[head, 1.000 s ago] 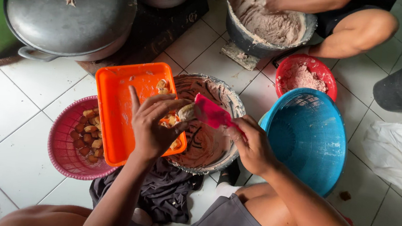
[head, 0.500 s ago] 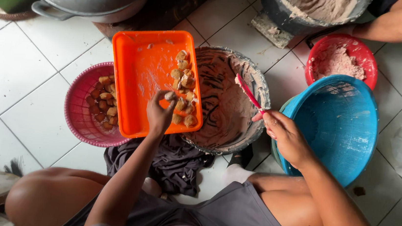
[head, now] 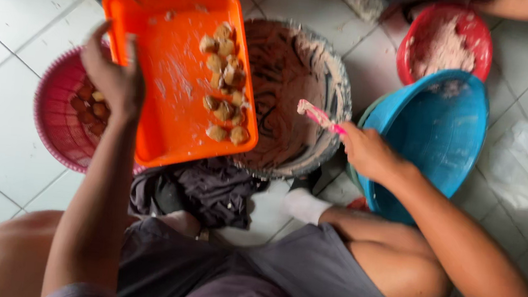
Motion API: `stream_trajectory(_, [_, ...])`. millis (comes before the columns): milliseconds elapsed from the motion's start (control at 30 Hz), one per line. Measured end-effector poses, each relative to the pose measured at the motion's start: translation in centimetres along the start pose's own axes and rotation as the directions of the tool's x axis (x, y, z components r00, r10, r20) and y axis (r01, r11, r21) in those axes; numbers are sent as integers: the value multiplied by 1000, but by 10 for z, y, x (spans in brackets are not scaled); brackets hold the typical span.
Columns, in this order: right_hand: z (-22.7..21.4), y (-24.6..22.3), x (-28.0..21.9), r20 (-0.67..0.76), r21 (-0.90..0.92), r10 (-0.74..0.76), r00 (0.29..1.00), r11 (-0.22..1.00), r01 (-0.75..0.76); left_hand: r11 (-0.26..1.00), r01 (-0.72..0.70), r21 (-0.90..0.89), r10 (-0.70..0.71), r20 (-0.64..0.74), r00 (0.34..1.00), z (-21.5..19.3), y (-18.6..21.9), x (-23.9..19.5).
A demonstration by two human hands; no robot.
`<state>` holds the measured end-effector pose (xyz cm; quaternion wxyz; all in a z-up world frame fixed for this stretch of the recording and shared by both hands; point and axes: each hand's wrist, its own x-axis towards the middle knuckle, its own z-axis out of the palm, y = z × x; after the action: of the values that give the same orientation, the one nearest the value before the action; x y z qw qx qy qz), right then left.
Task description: The person scoops a thick paste from a bowl using a pink spatula and spreads it onto small fried pieces held in the left hand. Each coated piece is placed onto an orange tray. The process repeats continuously with multiple pieces.
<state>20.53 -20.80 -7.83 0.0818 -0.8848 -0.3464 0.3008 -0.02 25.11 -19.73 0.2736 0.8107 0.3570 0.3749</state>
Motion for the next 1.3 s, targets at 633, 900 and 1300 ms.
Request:
stream_trajectory(633, [182, 18, 74, 337, -440, -56, 940, 873, 210, 676, 263, 689, -667, 419, 617, -21, -208, -160])
stream_trajectory(900, [143, 3, 27, 303, 226, -268, 915, 953, 204, 597, -207, 775, -322, 467, 823, -17, -236, -181])
stream_trajectory(1300, [16, 16, -57, 480, 688, -64, 875, 646, -331, 652, 358, 668, -734, 436, 521, -20, -183, -147])
